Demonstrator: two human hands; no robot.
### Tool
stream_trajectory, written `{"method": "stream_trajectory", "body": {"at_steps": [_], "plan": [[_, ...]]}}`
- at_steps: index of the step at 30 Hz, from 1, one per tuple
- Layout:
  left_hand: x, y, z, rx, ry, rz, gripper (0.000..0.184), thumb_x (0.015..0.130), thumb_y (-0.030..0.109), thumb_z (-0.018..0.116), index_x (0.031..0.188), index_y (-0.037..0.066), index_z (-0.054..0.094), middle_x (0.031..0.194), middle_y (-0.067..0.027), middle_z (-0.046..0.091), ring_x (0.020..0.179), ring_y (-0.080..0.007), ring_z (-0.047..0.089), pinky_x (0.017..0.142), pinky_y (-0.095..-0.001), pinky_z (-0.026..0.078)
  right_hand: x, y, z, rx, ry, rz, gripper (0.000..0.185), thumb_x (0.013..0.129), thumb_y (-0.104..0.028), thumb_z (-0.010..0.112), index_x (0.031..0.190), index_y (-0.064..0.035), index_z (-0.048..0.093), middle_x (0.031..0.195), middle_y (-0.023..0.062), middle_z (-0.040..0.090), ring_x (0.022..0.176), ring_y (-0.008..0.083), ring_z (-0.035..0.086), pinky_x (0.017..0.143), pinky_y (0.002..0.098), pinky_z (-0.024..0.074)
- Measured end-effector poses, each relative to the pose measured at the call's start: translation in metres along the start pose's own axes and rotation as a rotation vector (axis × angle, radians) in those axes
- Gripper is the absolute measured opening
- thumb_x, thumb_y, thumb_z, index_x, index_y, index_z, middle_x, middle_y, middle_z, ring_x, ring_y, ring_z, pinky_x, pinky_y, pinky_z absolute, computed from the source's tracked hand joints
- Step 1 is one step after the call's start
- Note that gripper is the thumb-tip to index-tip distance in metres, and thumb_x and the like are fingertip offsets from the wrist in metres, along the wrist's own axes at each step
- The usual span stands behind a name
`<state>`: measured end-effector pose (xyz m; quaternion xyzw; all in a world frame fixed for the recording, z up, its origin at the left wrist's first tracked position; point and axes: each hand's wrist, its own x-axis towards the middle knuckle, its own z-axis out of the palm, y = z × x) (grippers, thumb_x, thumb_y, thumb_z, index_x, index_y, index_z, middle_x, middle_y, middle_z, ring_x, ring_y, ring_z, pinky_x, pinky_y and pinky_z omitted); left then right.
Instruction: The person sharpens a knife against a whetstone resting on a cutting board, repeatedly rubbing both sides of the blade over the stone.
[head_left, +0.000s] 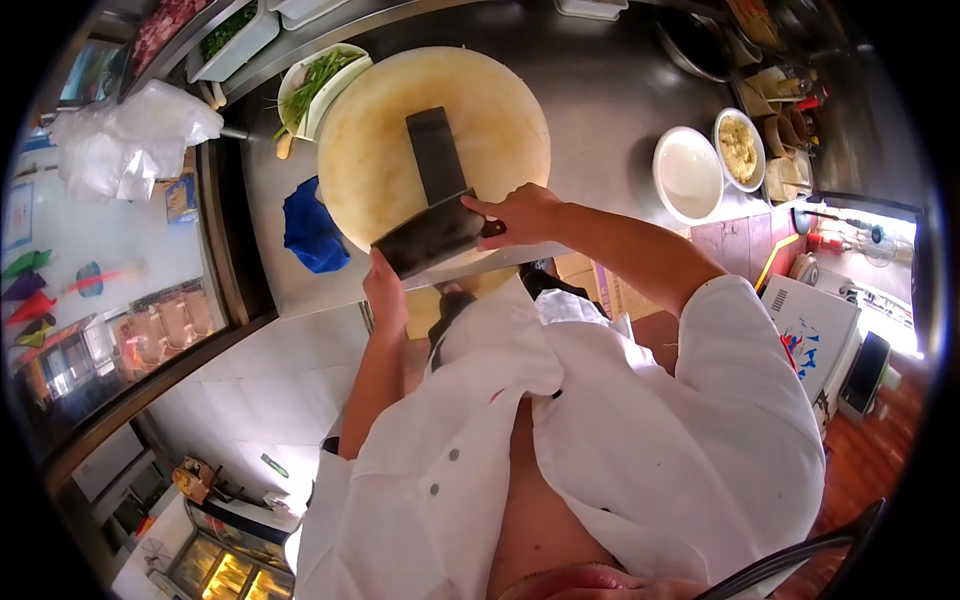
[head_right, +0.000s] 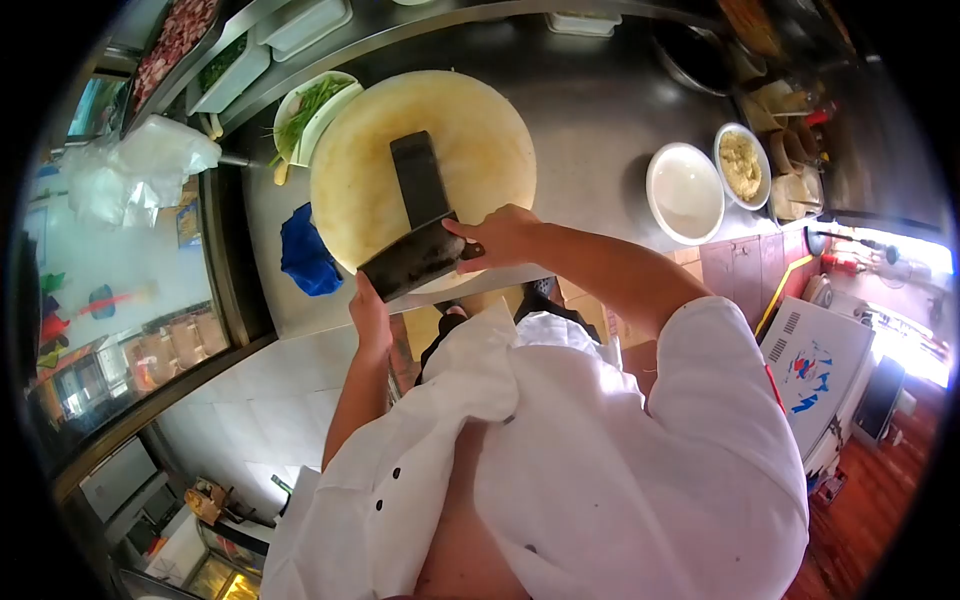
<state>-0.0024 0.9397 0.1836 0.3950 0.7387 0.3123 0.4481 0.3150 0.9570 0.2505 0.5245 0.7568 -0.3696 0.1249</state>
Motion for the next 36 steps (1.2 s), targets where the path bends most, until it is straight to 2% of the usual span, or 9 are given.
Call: {"method": "stream_trajectory", "body": {"at_steps": [3, 9, 13, 19, 23, 26, 27, 30, 36], "plan": [[0.057, 0.003, 0.010, 0.201, 0.055, -0.005, 0.082, 0.108, 0.062, 0.040, 0.111, -0.014, 0.072, 0.105, -0.0298, 0.075, 0.102, -0.0432, 0.071, 0.089, -0.0468, 0.054, 0.040, 0.018, -0.024, 0.044, 0.093, -0.052, 0.100, 0.087, -0.081, 0.061, 0.167, -0.0313, 0.029, 0.100, 0.0055, 0.079, 0.088, 0.0327, 0.075, 0.080, 0.0423, 0.0582], [0.058, 0.033, 0.007, 0.092, 0.019, 0.005, 0.080, 0.109, 0.059, 0.040, 0.101, -0.014, 0.072, 0.096, -0.0299, 0.074, 0.094, -0.0397, 0.073, 0.079, -0.0451, 0.053, 0.051, 0.015, -0.025, 0.007, 0.163, -0.049, 0.098, 0.088, -0.084, 0.056, 0.167, -0.0313, 0.030, 0.100, 0.0066, 0.079, 0.089, 0.0315, 0.076, 0.080, 0.0418, 0.0582], [0.016, -0.028, -0.005, 0.159, 0.042, 0.077, 0.075, 0.110, 0.057, 0.038, 0.113, -0.010, 0.071, 0.106, -0.0372, 0.071, 0.112, -0.0501, 0.067, 0.092, -0.0515, 0.051, 0.007, 0.000, 0.033, -0.174, 0.118, -0.032, 0.102, 0.088, -0.086, 0.053, 0.169, -0.0321, 0.023, 0.097, 0.0058, 0.079, 0.085, 0.0334, 0.075, 0.080, 0.0423, 0.0581], [0.102, 0.032, 0.012, 0.154, 0.052, 0.033, 0.077, 0.108, 0.058, 0.044, 0.099, -0.012, 0.073, 0.090, -0.0305, 0.073, 0.089, -0.0444, 0.072, 0.078, -0.0486, 0.052, 0.074, 0.016, -0.043, -0.036, 0.234, -0.026, 0.093, 0.090, -0.075, 0.064, 0.165, -0.0307, 0.034, 0.094, 0.0089, 0.078, 0.087, 0.0346, 0.074, 0.081, 0.0404, 0.0577], [0.067, 0.029, 0.007, 0.086, 0.051, 0.095, 0.073, 0.109, 0.056, 0.043, 0.098, -0.009, 0.074, 0.088, -0.0328, 0.072, 0.088, -0.0487, 0.070, 0.080, -0.0498, 0.052, 0.055, 0.005, -0.031, -0.025, 0.142, 0.022, 0.095, 0.088, -0.077, 0.064, 0.166, -0.0322, 0.032, 0.097, 0.0085, 0.079, 0.087, 0.0335, 0.075, 0.083, 0.0397, 0.0579], [0.039, -0.032, -0.006, 0.290, 0.054, 0.121, 0.074, 0.109, 0.057, 0.038, 0.101, -0.007, 0.074, 0.089, -0.0342, 0.071, 0.093, -0.0531, 0.068, 0.083, -0.0548, 0.051, 0.005, -0.017, 0.005, -0.087, 0.018, 0.080, 0.101, 0.088, -0.085, 0.053, 0.169, -0.0328, 0.022, 0.122, 0.0089, 0.076, 0.113, 0.0339, 0.072, 0.103, 0.0421, 0.0534], [0.028, -0.027, -0.008, 0.287, 0.014, 0.116, 0.074, 0.110, 0.058, 0.036, 0.102, -0.004, 0.074, 0.091, -0.0346, 0.070, 0.094, -0.0543, 0.067, 0.085, -0.0572, 0.050, 0.006, -0.004, 0.044, -0.272, 0.269, 0.007, 0.101, 0.089, -0.085, 0.052, 0.169, -0.0332, 0.019, 0.122, 0.0087, 0.076, 0.118, 0.0347, 0.070, 0.108, 0.0402, 0.0513], [0.059, -0.005, -0.004, 0.450, -0.061, 0.111, 0.073, 0.110, 0.058, 0.031, 0.102, 0.001, 0.075, 0.093, -0.0345, 0.070, 0.095, -0.0551, 0.066, 0.087, -0.0612, 0.051, 0.028, -0.011, -0.012, -0.003, -0.033, 0.130, 0.100, 0.089, -0.083, 0.054, 0.169, -0.0335, 0.020, 0.108, 0.0076, 0.079, 0.104, 0.0314, 0.075, 0.096, 0.0406, 0.0562], [0.116, 0.025, 0.016, 0.348, 0.059, 0.182, 0.080, 0.110, 0.059, 0.031, 0.090, -0.005, 0.075, 0.091, -0.0339, 0.070, 0.098, -0.0550, 0.067, 0.088, -0.0592, 0.052, 0.066, 0.001, -0.035, -0.004, 0.166, 0.107, 0.107, 0.084, -0.083, 0.063, 0.169, -0.0322, 0.023, 0.103, 0.0081, 0.080, 0.099, 0.0326, 0.075, 0.091, 0.0411, 0.0567]]}}
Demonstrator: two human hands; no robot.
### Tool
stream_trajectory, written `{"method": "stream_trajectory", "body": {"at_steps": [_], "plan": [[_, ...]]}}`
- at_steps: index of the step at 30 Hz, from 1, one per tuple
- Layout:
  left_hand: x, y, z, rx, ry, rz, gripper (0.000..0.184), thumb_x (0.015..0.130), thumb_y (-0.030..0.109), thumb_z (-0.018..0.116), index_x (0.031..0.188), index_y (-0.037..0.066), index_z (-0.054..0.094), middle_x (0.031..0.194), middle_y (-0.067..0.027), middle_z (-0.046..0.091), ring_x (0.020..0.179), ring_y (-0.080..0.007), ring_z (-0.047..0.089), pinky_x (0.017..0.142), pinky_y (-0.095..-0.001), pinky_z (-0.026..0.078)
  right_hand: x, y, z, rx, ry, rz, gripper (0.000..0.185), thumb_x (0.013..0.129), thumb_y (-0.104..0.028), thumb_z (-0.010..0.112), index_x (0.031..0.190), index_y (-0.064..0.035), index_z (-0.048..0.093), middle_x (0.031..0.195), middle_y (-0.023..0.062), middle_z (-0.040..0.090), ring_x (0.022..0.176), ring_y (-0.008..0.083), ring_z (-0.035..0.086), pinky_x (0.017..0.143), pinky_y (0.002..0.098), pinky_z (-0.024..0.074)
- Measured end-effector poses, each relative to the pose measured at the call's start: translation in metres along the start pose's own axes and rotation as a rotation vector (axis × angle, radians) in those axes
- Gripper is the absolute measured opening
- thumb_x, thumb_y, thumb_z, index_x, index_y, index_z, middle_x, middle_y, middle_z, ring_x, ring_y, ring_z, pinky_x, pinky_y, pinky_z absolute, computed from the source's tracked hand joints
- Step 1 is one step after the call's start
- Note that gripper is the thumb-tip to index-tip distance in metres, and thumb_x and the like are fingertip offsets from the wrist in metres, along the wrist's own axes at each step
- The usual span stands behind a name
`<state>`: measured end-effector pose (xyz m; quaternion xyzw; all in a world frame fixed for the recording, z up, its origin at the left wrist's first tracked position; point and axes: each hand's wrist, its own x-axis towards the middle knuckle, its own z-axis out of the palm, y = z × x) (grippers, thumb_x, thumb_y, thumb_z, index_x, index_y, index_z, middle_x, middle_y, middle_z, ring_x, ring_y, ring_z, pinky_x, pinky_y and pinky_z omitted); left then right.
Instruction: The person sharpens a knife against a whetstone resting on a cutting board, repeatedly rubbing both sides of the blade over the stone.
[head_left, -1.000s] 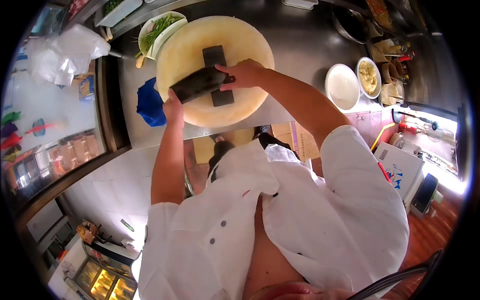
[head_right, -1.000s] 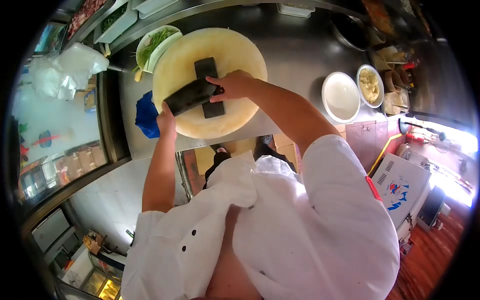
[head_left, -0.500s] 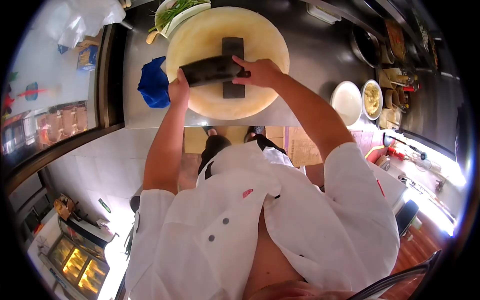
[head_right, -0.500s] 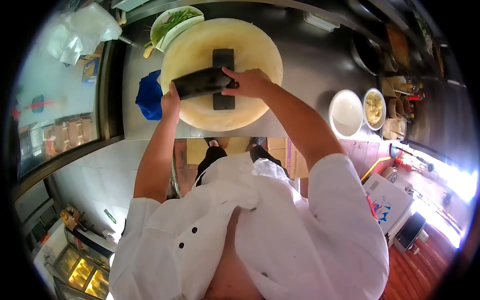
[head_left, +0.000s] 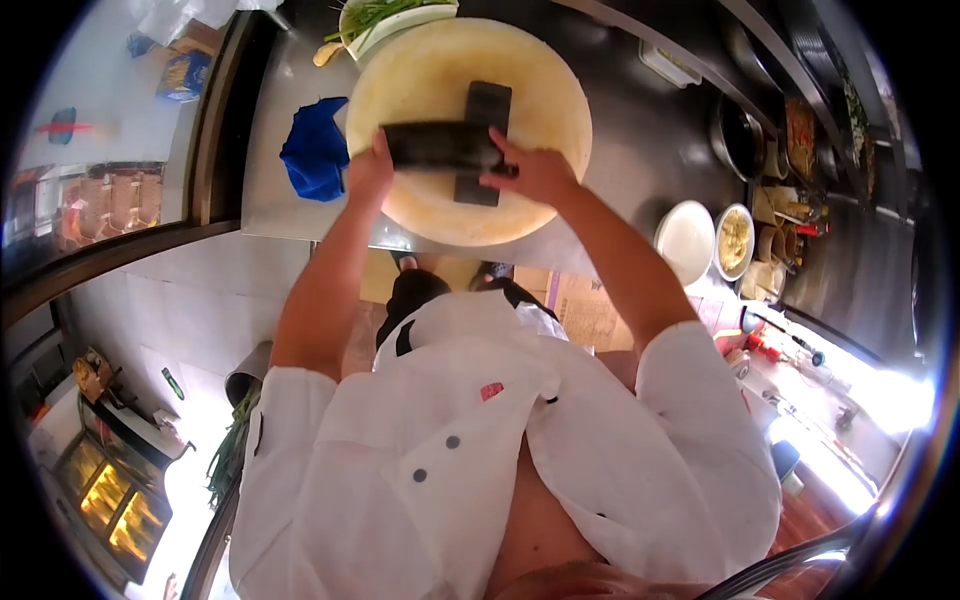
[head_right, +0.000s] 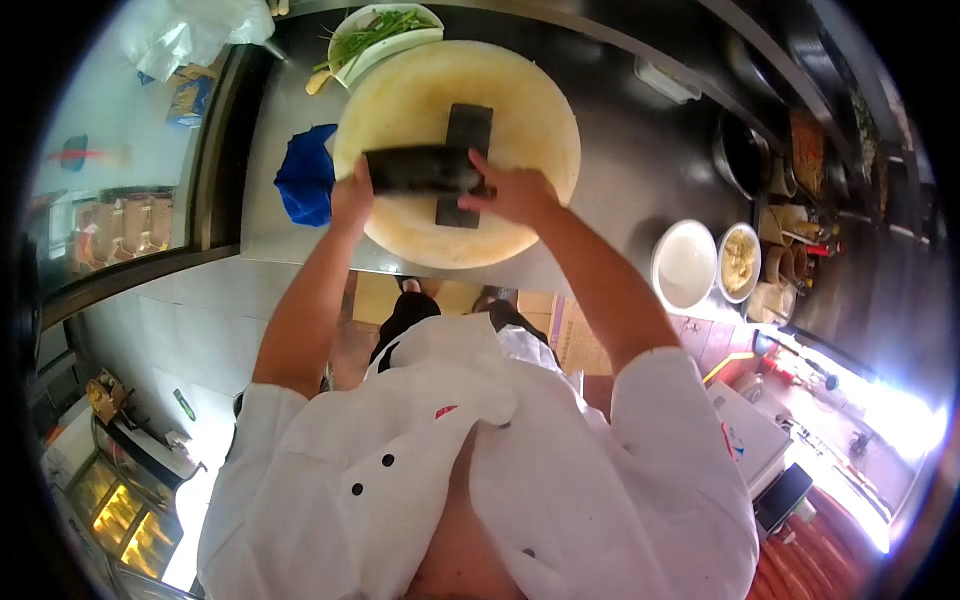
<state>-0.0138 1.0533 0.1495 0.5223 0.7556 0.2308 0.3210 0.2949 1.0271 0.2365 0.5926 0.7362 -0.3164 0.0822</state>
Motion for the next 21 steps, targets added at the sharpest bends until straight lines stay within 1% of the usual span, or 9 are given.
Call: {"method": "stream_trajectory", "body": {"at_steps": [1, 5, 7, 9, 11, 15, 18, 19, 21], "plan": [[-0.021, -0.015, 0.000, 0.024, 0.017, 0.077, 0.081, 0.110, 0.059, 0.030, 0.090, -0.005, 0.075, 0.090, -0.0340, 0.070, 0.098, -0.0554, 0.066, 0.088, -0.0592, 0.052, -0.016, -0.009, -0.002, 0.019, -0.152, 0.095, 0.105, 0.084, -0.083, 0.062, 0.168, -0.0327, 0.024, 0.115, 0.0097, 0.078, 0.110, 0.0334, 0.072, 0.098, 0.0408, 0.0551], [-0.107, -0.012, -0.026, -0.005, -0.071, -0.069, 0.081, 0.110, 0.060, 0.029, 0.088, -0.004, 0.074, 0.087, -0.0335, 0.069, 0.096, -0.0548, 0.066, 0.088, -0.0607, 0.051, -0.071, -0.003, 0.055, -0.201, 0.051, -0.068, 0.105, 0.085, -0.083, 0.060, 0.169, -0.0314, 0.024, 0.143, 0.0101, 0.065, 0.130, 0.0355, 0.063, 0.111, 0.0408, 0.0493], [-0.089, -0.014, -0.024, 0.011, -0.105, -0.083, 0.082, 0.110, 0.060, 0.030, 0.087, -0.005, 0.074, 0.087, -0.0333, 0.069, 0.096, -0.0548, 0.067, 0.089, -0.0602, 0.052, -0.057, 0.003, 0.051, -0.274, 0.208, -0.168, 0.104, 0.086, -0.082, 0.060, 0.169, -0.0304, 0.024, 0.131, 0.0100, 0.072, 0.121, 0.0331, 0.068, 0.106, 0.0397, 0.0522], [-0.033, -0.012, -0.005, -0.002, -0.011, -0.031, 0.082, 0.109, 0.060, 0.031, 0.087, -0.006, 0.074, 0.086, -0.0330, 0.070, 0.096, -0.0543, 0.067, 0.089, -0.0584, 0.053, -0.016, -0.004, -0.004, 0.023, -0.165, 0.041, 0.103, 0.086, -0.081, 0.061, 0.168, -0.0302, 0.025, 0.115, 0.0095, 0.078, 0.107, 0.0306, 0.073, 0.096, 0.0385, 0.0558], [0.011, 0.009, -0.009, 0.000, -0.068, -0.114, 0.081, 0.109, 0.059, 0.032, 0.088, -0.006, 0.074, 0.087, -0.0328, 0.071, 0.097, -0.0532, 0.068, 0.087, -0.0577, 0.054, 0.017, 0.002, -0.022, -0.012, 0.001, -0.045, 0.103, 0.086, -0.081, 0.061, 0.168, -0.0291, 0.027, 0.101, 0.0078, 0.080, 0.095, 0.0297, 0.075, 0.088, 0.0381, 0.0576], [-0.024, -0.017, -0.001, 0.011, -0.045, -0.091, 0.078, 0.110, 0.059, 0.031, 0.092, -0.003, 0.074, 0.091, -0.0330, 0.071, 0.096, -0.0538, 0.068, 0.085, -0.0594, 0.054, -0.005, 0.005, 0.004, -0.034, -0.082, -0.023, 0.103, 0.087, -0.084, 0.057, 0.168, -0.0285, 0.027, 0.099, 0.0068, 0.080, 0.095, 0.0309, 0.076, 0.086, 0.0392, 0.0583], [-0.098, -0.038, -0.022, 0.038, -0.113, -0.048, 0.079, 0.109, 0.061, 0.032, 0.097, -0.006, 0.072, 0.089, -0.0340, 0.070, 0.094, -0.0524, 0.068, 0.084, -0.0580, 0.051, -0.056, 0.006, 0.048, -0.082, -0.128, -0.076, 0.110, 0.084, -0.089, 0.055, 0.170, -0.0347, 0.014, 0.132, 0.0068, 0.073, 0.116, 0.0318, 0.071, 0.106, 0.0401, 0.0527], [-0.111, -0.033, -0.026, -0.056, -0.136, -0.108, 0.083, 0.109, 0.063, 0.032, 0.099, -0.010, 0.070, 0.087, -0.0344, 0.069, 0.094, -0.0500, 0.069, 0.085, -0.0552, 0.050, -0.059, -0.001, 0.042, -0.105, -0.148, -0.062, 0.108, 0.085, -0.088, 0.054, 0.170, -0.0338, 0.015, 0.130, 0.0063, 0.073, 0.115, 0.0317, 0.072, 0.105, 0.0405, 0.0530], [-0.087, -0.041, -0.012, 0.066, -0.060, -0.026, 0.077, 0.110, 0.059, 0.031, 0.092, -0.002, 0.074, 0.086, -0.0343, 0.069, 0.091, -0.0554, 0.067, 0.083, -0.0620, 0.049, -0.055, -0.011, 0.026, -0.112, -0.230, -0.019, 0.105, 0.087, -0.086, 0.053, 0.170, -0.0320, 0.018, 0.125, 0.0058, 0.075, 0.111, 0.0316, 0.073, 0.102, 0.0415, 0.0542]]}}
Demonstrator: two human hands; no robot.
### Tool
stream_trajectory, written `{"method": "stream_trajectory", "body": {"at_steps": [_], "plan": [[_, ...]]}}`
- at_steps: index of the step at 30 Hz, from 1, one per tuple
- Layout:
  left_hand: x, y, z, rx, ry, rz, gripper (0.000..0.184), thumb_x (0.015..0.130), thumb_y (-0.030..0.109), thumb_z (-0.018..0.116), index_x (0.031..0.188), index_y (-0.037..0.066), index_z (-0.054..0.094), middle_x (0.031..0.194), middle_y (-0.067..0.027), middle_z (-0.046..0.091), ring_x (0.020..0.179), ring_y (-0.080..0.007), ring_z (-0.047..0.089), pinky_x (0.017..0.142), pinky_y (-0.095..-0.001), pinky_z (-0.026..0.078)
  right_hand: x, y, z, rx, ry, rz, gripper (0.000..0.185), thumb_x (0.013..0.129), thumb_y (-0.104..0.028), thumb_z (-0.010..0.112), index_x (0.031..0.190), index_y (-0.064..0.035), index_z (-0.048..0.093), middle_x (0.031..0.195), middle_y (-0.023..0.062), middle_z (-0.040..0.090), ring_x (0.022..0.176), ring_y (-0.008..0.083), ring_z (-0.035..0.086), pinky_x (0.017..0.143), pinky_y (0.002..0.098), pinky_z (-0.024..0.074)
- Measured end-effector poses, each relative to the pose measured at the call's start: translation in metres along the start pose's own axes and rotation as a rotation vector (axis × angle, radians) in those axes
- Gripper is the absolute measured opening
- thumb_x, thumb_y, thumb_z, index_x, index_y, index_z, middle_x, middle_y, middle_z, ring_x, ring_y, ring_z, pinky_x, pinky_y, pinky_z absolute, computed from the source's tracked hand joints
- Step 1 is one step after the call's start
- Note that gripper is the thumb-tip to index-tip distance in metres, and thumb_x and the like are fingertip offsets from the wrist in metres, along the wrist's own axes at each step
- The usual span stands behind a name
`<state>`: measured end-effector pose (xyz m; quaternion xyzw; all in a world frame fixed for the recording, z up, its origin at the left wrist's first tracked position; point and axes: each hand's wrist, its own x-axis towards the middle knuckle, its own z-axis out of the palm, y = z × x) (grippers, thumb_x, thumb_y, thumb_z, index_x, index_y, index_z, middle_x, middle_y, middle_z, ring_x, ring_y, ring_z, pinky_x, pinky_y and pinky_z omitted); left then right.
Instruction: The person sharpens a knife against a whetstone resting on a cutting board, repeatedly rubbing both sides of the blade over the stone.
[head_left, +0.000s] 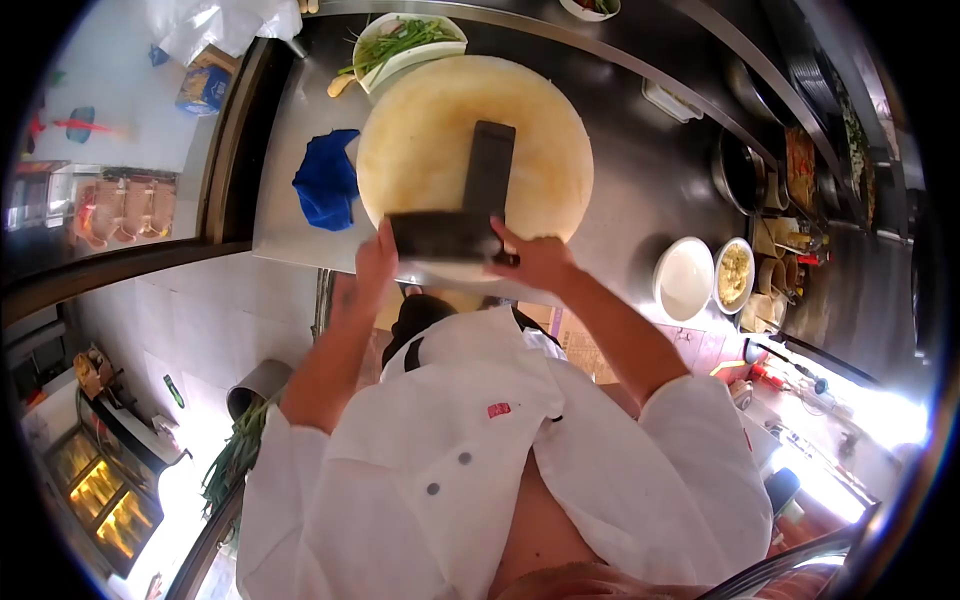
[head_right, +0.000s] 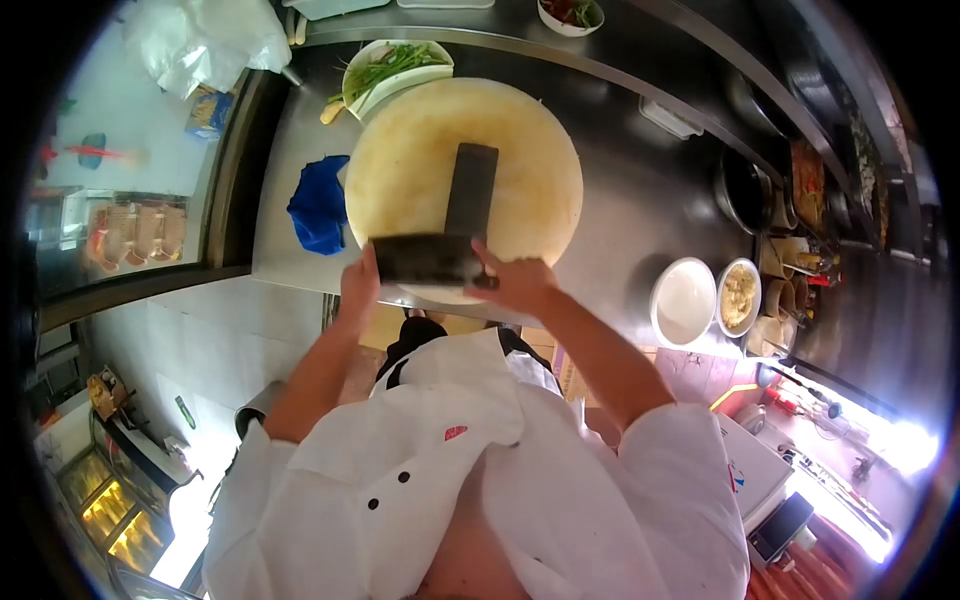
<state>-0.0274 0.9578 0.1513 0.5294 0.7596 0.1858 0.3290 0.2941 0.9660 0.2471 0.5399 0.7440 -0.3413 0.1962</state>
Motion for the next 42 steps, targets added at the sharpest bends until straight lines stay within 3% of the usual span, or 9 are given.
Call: {"method": "stream_trajectory", "body": {"at_steps": [12, 17, 22, 27, 29, 31, 38, 40, 42], "plan": [[-0.006, 0.003, -0.007, 0.021, -0.159, 0.004, 0.080, 0.110, 0.060, 0.027, 0.102, -0.001, 0.076, 0.096, -0.0361, 0.070, 0.101, -0.0574, 0.065, 0.093, -0.0622, 0.050, -0.012, 0.015, 0.043, 0.027, 0.308, -0.076, 0.102, 0.086, -0.084, 0.057, 0.168, -0.0307, 0.027, 0.120, 0.0062, 0.077, 0.119, 0.0332, 0.070, 0.107, 0.0396, 0.0520], [0.064, 0.026, 0.016, -0.101, 0.179, 0.184, 0.083, 0.109, 0.062, 0.027, 0.100, -0.005, 0.076, 0.095, -0.0354, 0.070, 0.101, -0.0554, 0.066, 0.094, -0.0589, 0.051, 0.022, 0.013, -0.024, 0.144, 0.175, 0.032, 0.099, 0.087, -0.077, 0.065, 0.166, -0.0278, 0.032, 0.100, 0.0055, 0.078, 0.096, 0.0315, 0.075, 0.086, 0.0404, 0.0584], [0.100, 0.062, -0.003, -0.134, -0.085, -0.103, 0.081, 0.109, 0.062, 0.030, 0.106, -0.005, 0.075, 0.102, -0.0335, 0.072, 0.107, -0.0523, 0.067, 0.093, -0.0544, 0.052, 0.056, 0.037, -0.040, 0.106, 0.318, -0.037, 0.102, 0.087, -0.084, 0.057, 0.166, -0.0262, 0.030, 0.091, 0.0122, 0.076, 0.084, 0.0357, 0.074, 0.077, 0.0403, 0.0567], [0.004, 0.004, -0.007, -0.103, -0.143, -0.016, 0.076, 0.109, 0.061, 0.032, 0.117, -0.002, 0.074, 0.110, -0.0354, 0.071, 0.115, -0.0522, 0.064, 0.098, -0.0540, 0.050, -0.010, 0.009, 0.002, 0.074, 0.113, -0.045, 0.096, 0.089, -0.079, 0.058, 0.167, -0.0332, 0.027, 0.108, 0.0075, 0.078, 0.101, 0.0340, 0.074, 0.098, 0.0411, 0.0558], [0.025, 0.004, -0.002, -0.112, -0.162, -0.120, 0.076, 0.109, 0.059, 0.042, 0.123, -0.011, 0.069, 0.112, -0.0302, 0.074, 0.115, -0.0377, 0.070, 0.094, -0.0450, 0.051, 0.000, 0.011, -0.019, 0.109, 0.100, -0.038, 0.096, 0.088, -0.079, 0.060, 0.167, -0.0327, 0.029, 0.106, 0.0064, 0.079, 0.098, 0.0336, 0.075, 0.094, 0.0409, 0.0568], [0.061, 0.038, 0.000, -0.200, 0.027, 0.016, 0.080, 0.108, 0.062, 0.036, 0.112, -0.008, 0.073, 0.106, -0.0363, 0.072, 0.112, -0.0521, 0.066, 0.094, -0.0519, 0.052, 0.033, 0.024, -0.047, 0.107, 0.093, -0.023, 0.096, 0.088, -0.079, 0.061, 0.166, -0.0323, 0.031, 0.104, 0.0056, 0.079, 0.096, 0.0333, 0.075, 0.091, 0.0402, 0.0574], [0.031, 0.026, -0.007, -0.116, -0.107, -0.167, 0.075, 0.109, 0.058, 0.037, 0.112, -0.007, 0.074, 0.106, -0.0353, 0.072, 0.113, -0.0501, 0.067, 0.095, -0.0503, 0.051, 0.025, 0.028, -0.019, 0.120, 0.169, -0.127, 0.101, 0.087, -0.085, 0.056, 0.168, -0.0310, 0.028, 0.097, 0.0088, 0.078, 0.091, 0.0350, 0.074, 0.083, 0.0418, 0.0575], [-0.005, -0.002, -0.007, -0.247, -0.139, -0.164, 0.077, 0.109, 0.058, 0.044, 0.125, -0.014, 0.066, 0.115, -0.0314, 0.072, 0.112, -0.0267, 0.068, 0.098, -0.0386, 0.049, 0.006, 0.019, 0.003, 0.018, 0.146, -0.105, 0.098, 0.087, -0.078, 0.063, 0.166, -0.0316, 0.031, 0.101, 0.0040, 0.079, 0.091, 0.0312, 0.076, 0.086, 0.0392, 0.0580], [-0.011, -0.001, -0.003, -0.289, -0.042, -0.009, 0.077, 0.109, 0.059, 0.037, 0.110, -0.010, 0.072, 0.103, -0.0365, 0.072, 0.110, -0.0513, 0.067, 0.094, -0.0514, 0.050, 0.013, 0.025, 0.003, 0.061, 0.151, -0.139, 0.100, 0.087, -0.082, 0.059, 0.168, -0.0316, 0.027, 0.098, 0.0069, 0.078, 0.091, 0.0334, 0.075, 0.084, 0.0408, 0.0577]]}}
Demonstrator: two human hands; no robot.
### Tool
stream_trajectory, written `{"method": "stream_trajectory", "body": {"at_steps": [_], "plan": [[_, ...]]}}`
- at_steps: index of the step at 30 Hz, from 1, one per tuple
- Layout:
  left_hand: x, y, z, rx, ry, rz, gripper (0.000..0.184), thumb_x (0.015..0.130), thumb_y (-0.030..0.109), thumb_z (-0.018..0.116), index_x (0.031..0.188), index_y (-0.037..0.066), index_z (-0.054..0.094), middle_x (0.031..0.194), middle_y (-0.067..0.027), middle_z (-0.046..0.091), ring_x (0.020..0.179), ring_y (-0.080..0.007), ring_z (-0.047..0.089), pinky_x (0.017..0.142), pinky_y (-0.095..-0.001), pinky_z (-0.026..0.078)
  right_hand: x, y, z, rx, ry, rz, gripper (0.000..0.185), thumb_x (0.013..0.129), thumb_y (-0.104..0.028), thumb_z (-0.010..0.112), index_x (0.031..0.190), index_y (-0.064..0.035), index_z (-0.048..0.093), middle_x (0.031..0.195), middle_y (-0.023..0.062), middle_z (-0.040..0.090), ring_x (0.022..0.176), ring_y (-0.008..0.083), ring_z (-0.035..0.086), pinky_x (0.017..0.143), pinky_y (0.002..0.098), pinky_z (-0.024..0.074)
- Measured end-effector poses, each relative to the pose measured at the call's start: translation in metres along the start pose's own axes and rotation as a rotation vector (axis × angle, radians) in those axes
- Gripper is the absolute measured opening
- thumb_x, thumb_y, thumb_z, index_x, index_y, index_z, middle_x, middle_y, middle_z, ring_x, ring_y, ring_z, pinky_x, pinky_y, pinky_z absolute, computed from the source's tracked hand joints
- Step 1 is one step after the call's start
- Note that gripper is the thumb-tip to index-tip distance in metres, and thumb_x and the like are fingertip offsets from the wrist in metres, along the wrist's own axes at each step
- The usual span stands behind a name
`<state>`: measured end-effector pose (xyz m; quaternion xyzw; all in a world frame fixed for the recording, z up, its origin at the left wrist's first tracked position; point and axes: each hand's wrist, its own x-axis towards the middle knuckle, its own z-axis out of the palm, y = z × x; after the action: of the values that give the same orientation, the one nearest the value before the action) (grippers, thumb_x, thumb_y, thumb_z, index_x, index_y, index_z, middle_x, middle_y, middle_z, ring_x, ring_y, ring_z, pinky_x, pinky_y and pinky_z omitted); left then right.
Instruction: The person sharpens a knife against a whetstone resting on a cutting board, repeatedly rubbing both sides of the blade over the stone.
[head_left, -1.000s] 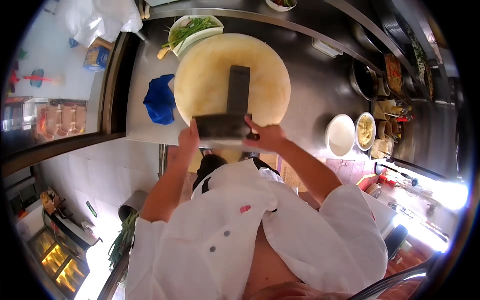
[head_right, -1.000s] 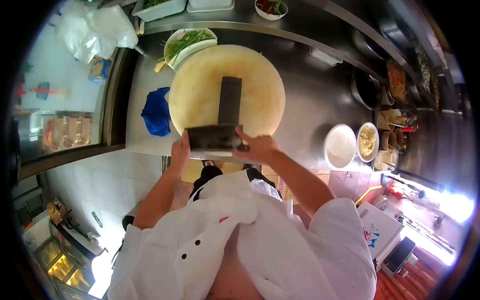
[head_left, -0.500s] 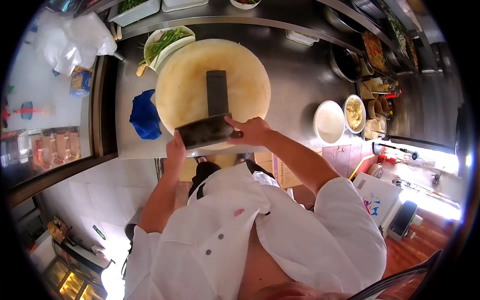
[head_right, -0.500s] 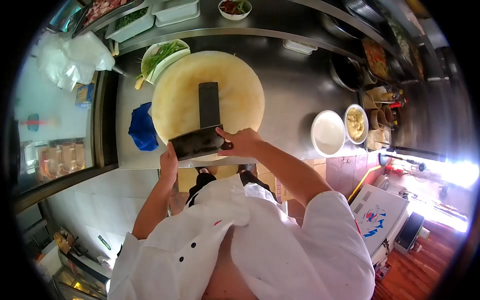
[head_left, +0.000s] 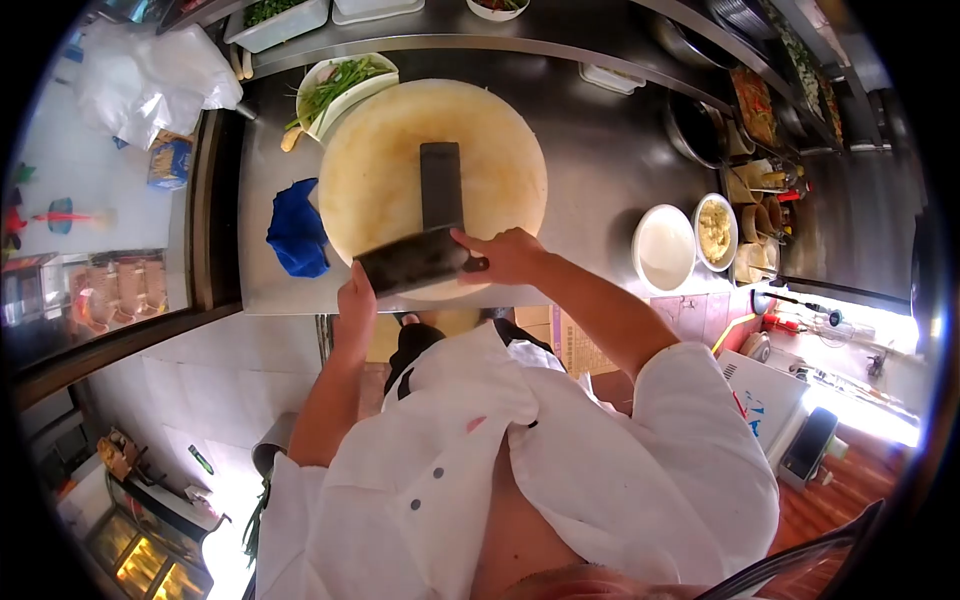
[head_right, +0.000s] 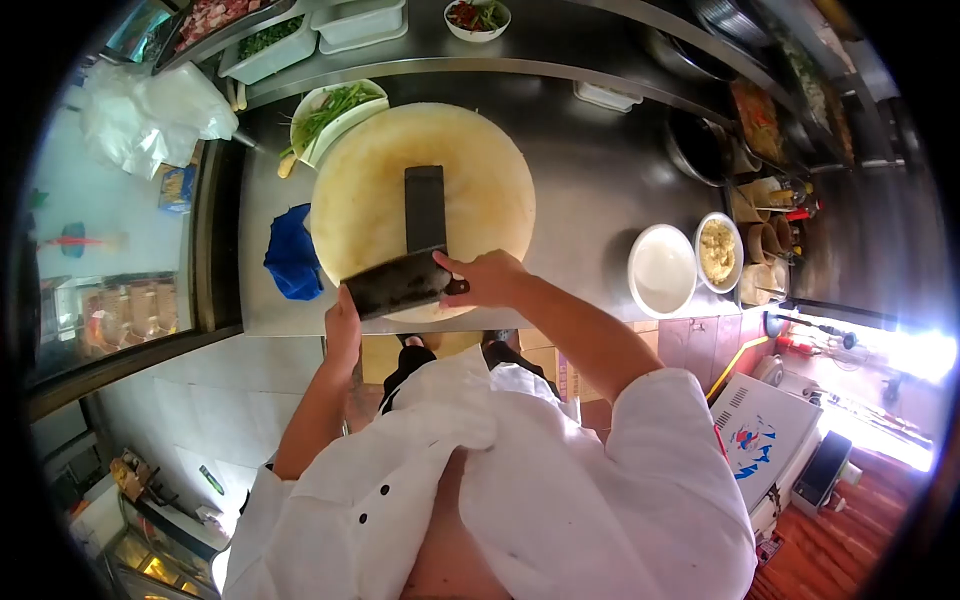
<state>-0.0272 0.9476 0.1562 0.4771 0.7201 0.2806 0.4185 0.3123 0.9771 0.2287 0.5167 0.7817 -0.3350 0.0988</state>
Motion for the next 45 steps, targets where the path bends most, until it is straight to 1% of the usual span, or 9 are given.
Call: {"method": "stream_trajectory", "body": {"at_steps": [6, 15, 19, 22, 30, 32, 34, 38, 45], "plan": [[0.095, 0.051, 0.013, 0.025, 0.099, -0.087, 0.079, 0.108, 0.059, 0.039, 0.101, -0.012, 0.072, 0.093, -0.0323, 0.073, 0.095, -0.0487, 0.071, 0.082, -0.0517, 0.052, 0.050, 0.010, -0.049, 0.008, 0.076, 0.040, 0.101, 0.086, -0.084, 0.060, 0.166, -0.0306, 0.032, 0.097, 0.0082, 0.078, 0.091, 0.0315, 0.075, 0.083, 0.0411, 0.0573], [-0.007, 0.002, 0.000, 0.140, 0.064, -0.011, 0.081, 0.109, 0.061, 0.033, 0.105, -0.009, 0.073, 0.098, -0.0377, 0.070, 0.104, -0.0550, 0.066, 0.089, -0.0571, 0.051, -0.005, -0.013, -0.013, -0.067, -0.098, 0.026, 0.100, 0.087, -0.078, 0.063, 0.168, -0.0334, 0.024, 0.096, 0.0064, 0.079, 0.086, 0.0334, 0.075, 0.083, 0.0406, 0.0580], [0.064, 0.057, 0.008, 0.028, 0.082, -0.178, 0.078, 0.107, 0.061, 0.044, 0.110, -0.012, 0.072, 0.097, -0.0318, 0.072, 0.094, -0.0407, 0.072, 0.082, -0.0452, 0.053, 0.038, 0.010, -0.043, 0.070, 0.079, 0.020, 0.097, 0.086, -0.078, 0.063, 0.166, -0.0321, 0.032, 0.101, 0.0065, 0.079, 0.090, 0.0337, 0.075, 0.083, 0.0398, 0.0577], [0.098, 0.060, 0.012, 0.021, 0.067, -0.111, 0.074, 0.108, 0.057, 0.044, 0.110, -0.011, 0.072, 0.105, -0.0316, 0.074, 0.103, -0.0451, 0.072, 0.087, -0.0473, 0.054, 0.041, 0.009, -0.046, 0.062, 0.133, 0.052, 0.097, 0.086, -0.079, 0.062, 0.166, -0.0323, 0.033, 0.102, 0.0079, 0.079, 0.091, 0.0334, 0.075, 0.084, 0.0402, 0.0576], [0.025, 0.011, 0.002, 0.228, -0.090, -0.108, 0.074, 0.110, 0.056, 0.044, 0.114, -0.012, 0.072, 0.105, -0.0277, 0.075, 0.103, -0.0336, 0.071, 0.093, -0.0429, 0.051, -0.023, -0.013, 0.017, -0.012, 0.154, 0.069, 0.096, 0.089, -0.082, 0.057, 0.167, -0.0316, 0.031, 0.108, 0.0107, 0.079, 0.097, 0.0381, 0.075, 0.089, 0.0467, 0.0564], [0.059, 0.031, 0.025, 0.148, 0.162, 0.101, 0.080, 0.109, 0.059, 0.033, 0.104, -0.009, 0.073, 0.100, -0.0365, 0.071, 0.106, -0.0522, 0.068, 0.092, -0.0538, 0.052, -0.004, -0.007, -0.023, 0.047, -0.022, 0.180, 0.095, 0.089, -0.080, 0.058, 0.166, -0.0298, 0.033, 0.107, 0.0099, 0.079, 0.095, 0.0378, 0.075, 0.088, 0.0454, 0.0568], [0.102, 0.064, 0.024, 0.151, -0.039, 0.006, 0.081, 0.110, 0.059, 0.033, 0.099, -0.011, 0.073, 0.095, -0.0366, 0.071, 0.100, -0.0520, 0.069, 0.087, -0.0550, 0.053, 0.024, 0.025, -0.017, 0.116, 0.265, 0.067, 0.094, 0.089, -0.080, 0.058, 0.165, -0.0289, 0.035, 0.102, 0.0092, 0.079, 0.092, 0.0375, 0.075, 0.085, 0.0432, 0.0577], [0.112, 0.072, 0.033, 0.251, -0.115, 0.020, 0.077, 0.111, 0.056, 0.033, 0.104, -0.010, 0.073, 0.099, -0.0364, 0.071, 0.102, -0.0523, 0.068, 0.089, -0.0535, 0.053, 0.006, 0.007, -0.031, 0.086, 0.113, 0.241, 0.101, 0.087, -0.084, 0.056, 0.168, -0.0300, 0.026, 0.100, 0.0075, 0.079, 0.089, 0.0341, 0.075, 0.079, 0.0419, 0.0581], [0.063, 0.064, 0.038, 0.377, -0.154, 0.267, 0.074, 0.112, 0.054, 0.031, 0.104, -0.005, 0.074, 0.104, -0.0344, 0.071, 0.106, -0.0538, 0.065, 0.094, -0.0563, 0.051, -0.055, -0.017, 0.030, 0.195, 0.207, 0.351, 0.096, 0.088, -0.081, 0.059, 0.167, -0.0369, 0.026, 0.115, 0.0029, 0.078, 0.107, 0.0332, 0.074, 0.099, 0.0426, 0.0572]]}}
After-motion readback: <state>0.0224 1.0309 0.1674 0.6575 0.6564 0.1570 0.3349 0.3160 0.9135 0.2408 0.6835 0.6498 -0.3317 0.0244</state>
